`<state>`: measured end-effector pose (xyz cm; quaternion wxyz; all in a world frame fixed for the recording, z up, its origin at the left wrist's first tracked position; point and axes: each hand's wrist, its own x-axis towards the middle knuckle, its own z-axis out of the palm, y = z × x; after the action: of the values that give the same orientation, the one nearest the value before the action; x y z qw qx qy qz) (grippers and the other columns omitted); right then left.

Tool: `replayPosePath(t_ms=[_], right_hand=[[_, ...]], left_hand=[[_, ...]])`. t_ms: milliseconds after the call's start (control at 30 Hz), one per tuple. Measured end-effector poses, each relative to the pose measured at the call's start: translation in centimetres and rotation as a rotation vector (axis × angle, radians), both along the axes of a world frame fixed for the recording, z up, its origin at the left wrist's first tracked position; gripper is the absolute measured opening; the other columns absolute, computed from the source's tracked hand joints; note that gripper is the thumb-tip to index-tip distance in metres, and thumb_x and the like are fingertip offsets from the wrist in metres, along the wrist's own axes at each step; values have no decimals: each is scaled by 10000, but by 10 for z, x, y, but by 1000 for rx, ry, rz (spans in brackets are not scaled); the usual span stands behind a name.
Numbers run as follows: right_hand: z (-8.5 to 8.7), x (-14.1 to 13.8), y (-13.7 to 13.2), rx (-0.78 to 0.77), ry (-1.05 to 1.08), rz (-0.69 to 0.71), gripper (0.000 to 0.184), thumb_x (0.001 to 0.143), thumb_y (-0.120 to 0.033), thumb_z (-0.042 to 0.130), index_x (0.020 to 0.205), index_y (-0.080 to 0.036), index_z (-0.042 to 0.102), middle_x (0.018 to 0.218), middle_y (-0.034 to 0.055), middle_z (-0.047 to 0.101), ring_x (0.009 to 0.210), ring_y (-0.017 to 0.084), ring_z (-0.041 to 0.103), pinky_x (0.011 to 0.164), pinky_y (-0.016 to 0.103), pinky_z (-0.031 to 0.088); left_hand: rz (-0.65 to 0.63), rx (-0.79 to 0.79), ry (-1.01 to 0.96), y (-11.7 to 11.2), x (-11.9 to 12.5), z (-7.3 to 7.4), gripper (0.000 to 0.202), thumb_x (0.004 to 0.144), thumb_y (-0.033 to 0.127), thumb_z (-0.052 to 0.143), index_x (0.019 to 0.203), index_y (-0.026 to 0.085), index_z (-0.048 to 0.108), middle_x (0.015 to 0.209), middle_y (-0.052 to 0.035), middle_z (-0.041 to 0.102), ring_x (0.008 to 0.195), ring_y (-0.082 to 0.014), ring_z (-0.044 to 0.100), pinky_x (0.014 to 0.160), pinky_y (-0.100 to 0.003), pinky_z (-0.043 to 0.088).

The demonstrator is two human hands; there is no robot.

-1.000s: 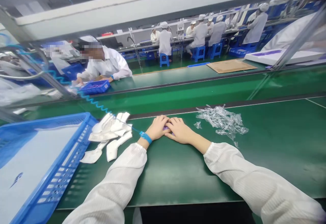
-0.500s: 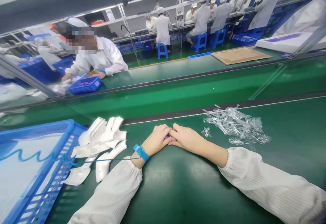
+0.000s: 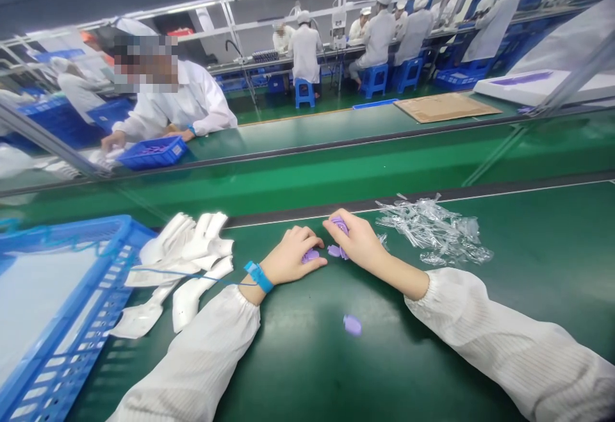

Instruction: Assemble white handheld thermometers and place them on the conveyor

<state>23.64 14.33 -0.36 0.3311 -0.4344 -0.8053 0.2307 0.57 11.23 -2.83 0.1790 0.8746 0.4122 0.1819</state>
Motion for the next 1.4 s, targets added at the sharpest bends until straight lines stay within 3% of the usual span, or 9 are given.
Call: replayPosePath(t_ms=[167, 533, 600, 667, 733, 800, 1033, 1267, 1400], right_hand=[[7, -2, -6, -149, 229, -13, 378, 1126, -589, 430, 980, -257, 535, 660, -56, 590, 542, 156, 570, 558, 282, 482], [-16, -4, -11, -1, 145, 152, 167, 1105, -340, 514, 1046, -237, 632, 1042, 80, 721, 933, 226, 691, 877, 372, 562], [-21, -5, -8, 25, 132, 159, 158, 1104, -312, 510, 1034, -232, 628, 1045, 88, 712, 983, 239, 679, 923, 397, 557], [-25, -5, -6, 42, 111, 177, 167, 1100, -297, 514, 1006, -232, 635, 1027, 88, 702, 1007, 252, 664, 941, 420, 555], [-26, -5, -6, 51, 93, 200, 164, 1095, -284, 526, 1000, -232, 649, 1029, 88, 698, 1022, 257, 659, 948, 432, 557], [-24, -5, -8, 57, 92, 217, 150, 1094, -281, 538, 1032, -228, 665, 1060, 91, 701, 1047, 255, 665, 958, 431, 560], [-7, 0, -9, 50, 189, 150, 289, 1156, -385, 448, 1150, -229, 691, 1156, 92, 719, 1128, 238, 675, 1036, 427, 539], [-23, 8, -11, -42, 185, 25, 453, 1155, -512, 347, 1266, -220, 675, 1309, 159, 695, 1310, 312, 624, 1178, 560, 476], [-29, -8, -34, -105, 205, 84, 486, 1131, -561, 404, 1445, -246, 602, 1536, 159, 599, 1486, 307, 519, 1274, 559, 408]], left_hand=[[-23, 17, 34, -1, 1, -1, 344, 1055, 577, 638, 1163, 254, 681, 1166, -85, 666, 1092, -285, 575, 1011, -465, 454], [24, 170, -16, -9, 3, 13, 398, 1145, 381, 411, 939, 227, 715, 1040, -105, 709, 1014, -268, 616, 968, -479, 457], [-60, 212, -32, -28, 19, 19, 410, 1137, 406, 429, 896, 230, 710, 992, -98, 725, 977, -262, 633, 940, -475, 458], [-380, 244, -44, -56, 44, 20, 349, 1108, 502, 537, 979, 242, 730, 1014, -72, 754, 952, -242, 660, 911, -450, 475], [-625, 248, -60, -84, 69, 15, 393, 1042, 634, 634, 1117, 262, 736, 1204, -55, 761, 1063, -228, 681, 1018, -435, 483], [-677, 279, -22, -102, 87, 7, 429, 1042, 639, 636, 1271, 286, 718, 1447, -48, 694, 1261, -245, 639, 1155, -449, 444], [-403, 293, 120, -60, 59, -2, 363, 1110, 499, 564, 1375, 283, 686, 1515, -86, 651, 1347, -296, 570, 1231, -528, 405], [135, 142, 130, -16, -7, 1, 890, 947, 728, 695, 1645, 237, 439, 1708, -238, 394, 1619, -454, 334, 1286, -698, 320], [156, 17, 115, -19, -3, -5, 875, 1048, 673, 575, 1717, 214, 247, 1756, -244, 341, 1665, -396, 296, 1326, -719, 243]])
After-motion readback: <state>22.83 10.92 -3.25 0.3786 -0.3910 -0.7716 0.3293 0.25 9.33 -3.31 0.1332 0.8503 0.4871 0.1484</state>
